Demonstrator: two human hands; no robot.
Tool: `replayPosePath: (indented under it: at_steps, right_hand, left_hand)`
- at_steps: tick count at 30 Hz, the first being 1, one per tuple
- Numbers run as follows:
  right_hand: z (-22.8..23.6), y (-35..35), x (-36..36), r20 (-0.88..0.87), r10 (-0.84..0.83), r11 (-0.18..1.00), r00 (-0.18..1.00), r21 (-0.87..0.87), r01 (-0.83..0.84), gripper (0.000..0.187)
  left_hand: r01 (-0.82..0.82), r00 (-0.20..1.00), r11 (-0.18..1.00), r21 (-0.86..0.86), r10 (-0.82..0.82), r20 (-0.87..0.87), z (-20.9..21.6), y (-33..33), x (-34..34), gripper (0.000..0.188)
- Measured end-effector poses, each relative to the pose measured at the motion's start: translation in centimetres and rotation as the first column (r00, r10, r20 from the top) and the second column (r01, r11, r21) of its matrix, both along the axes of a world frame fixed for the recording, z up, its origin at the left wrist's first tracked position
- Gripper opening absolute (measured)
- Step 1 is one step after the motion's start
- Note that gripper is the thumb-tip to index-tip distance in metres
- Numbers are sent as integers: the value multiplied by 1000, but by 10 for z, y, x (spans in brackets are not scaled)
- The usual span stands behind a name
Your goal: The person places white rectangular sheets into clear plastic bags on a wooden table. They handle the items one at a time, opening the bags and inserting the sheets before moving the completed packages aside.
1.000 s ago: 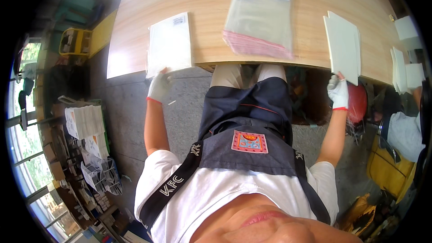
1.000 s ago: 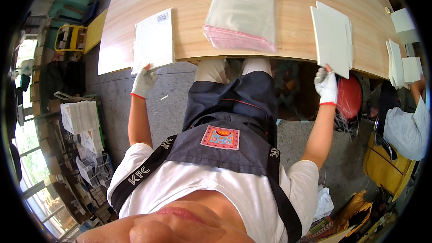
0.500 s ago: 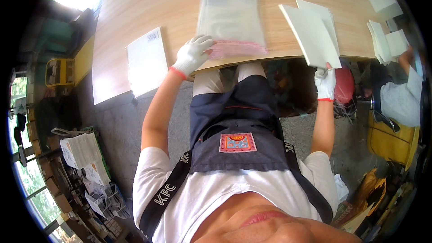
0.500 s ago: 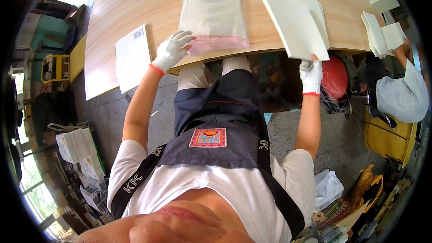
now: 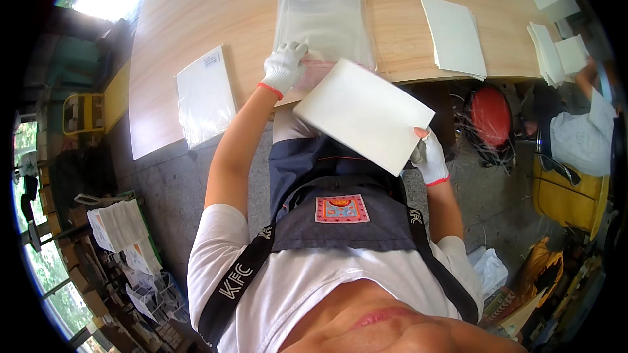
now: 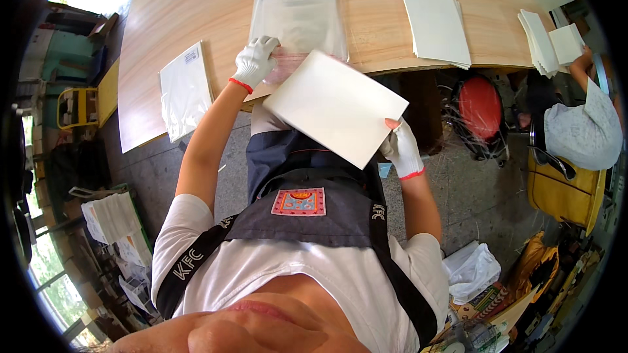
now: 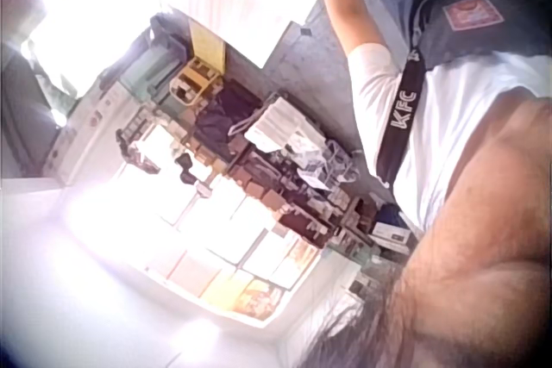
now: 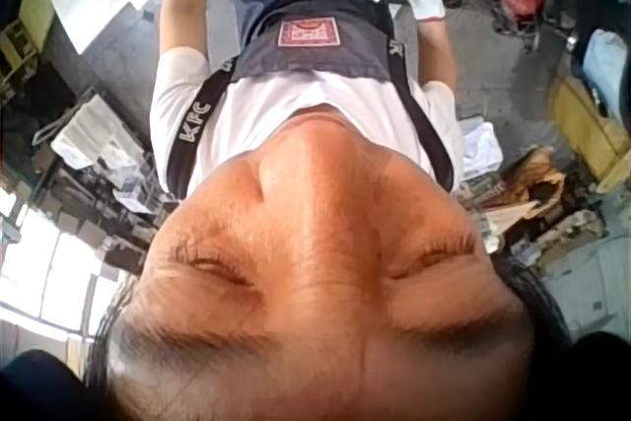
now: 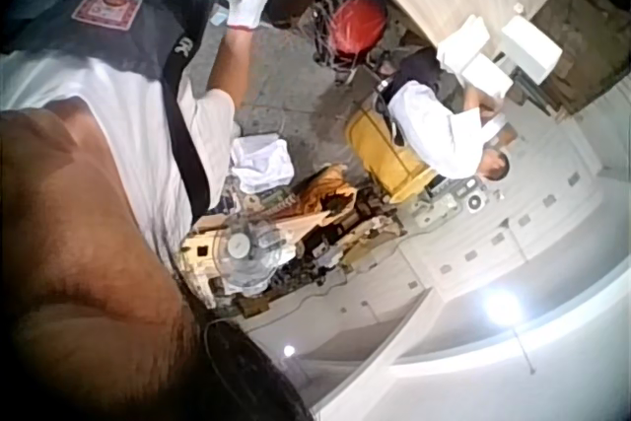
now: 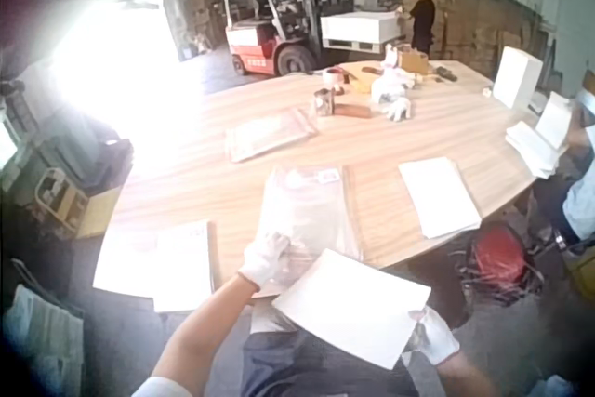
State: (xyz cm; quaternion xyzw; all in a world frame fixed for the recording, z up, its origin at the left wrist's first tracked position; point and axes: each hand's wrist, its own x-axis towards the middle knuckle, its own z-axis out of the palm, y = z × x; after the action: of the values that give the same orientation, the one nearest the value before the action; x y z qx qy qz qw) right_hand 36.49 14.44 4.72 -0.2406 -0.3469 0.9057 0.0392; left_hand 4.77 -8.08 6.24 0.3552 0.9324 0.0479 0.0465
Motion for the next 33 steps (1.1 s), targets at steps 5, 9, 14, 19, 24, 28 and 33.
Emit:
replayPosePath:
  at_steps: [5, 9, 14, 19, 24, 28, 33]
  right_hand:
    - [-25, -14, -1, 39, -268, 962, 963, -38, 269, 38]
    - [-31, -19, -6, 44, -290, 947, 956, -128, 293, 27]
    - [-40, -28, -6, -25, -254, 946, 967, -215, 243, 26]
    - [-23, -39, -12, -19, -239, 959, 971, -158, 233, 28]
    - [-18, -33, -35, -76, -181, 980, 980, -103, 173, 30]
    - [-22, -16, -60, -105, -91, 995, 990, -53, 85, 29]
    - [-6, -13, -79, -15, -2, 998, 1000, 66, 3, 28]
  left_hand:
    - [53, 993, 967, 250, -25, -117, -6, -12, 10, 24]
    - [-52, 991, 877, 478, -16, 136, 10, -9, 24, 25]
    - [-8, 980, 818, 576, -107, 165, 17, -8, 57, 29]
    - [-631, 767, 184, 754, 3, 642, -24, 12, 101, 51]
    - [-784, 606, -217, 581, -73, 792, -46, 31, 100, 47]
    - [-904, 423, -52, 425, -250, 871, -52, 21, 89, 28]
    - [-828, 451, 290, 479, -161, 878, -42, -2, 125, 27]
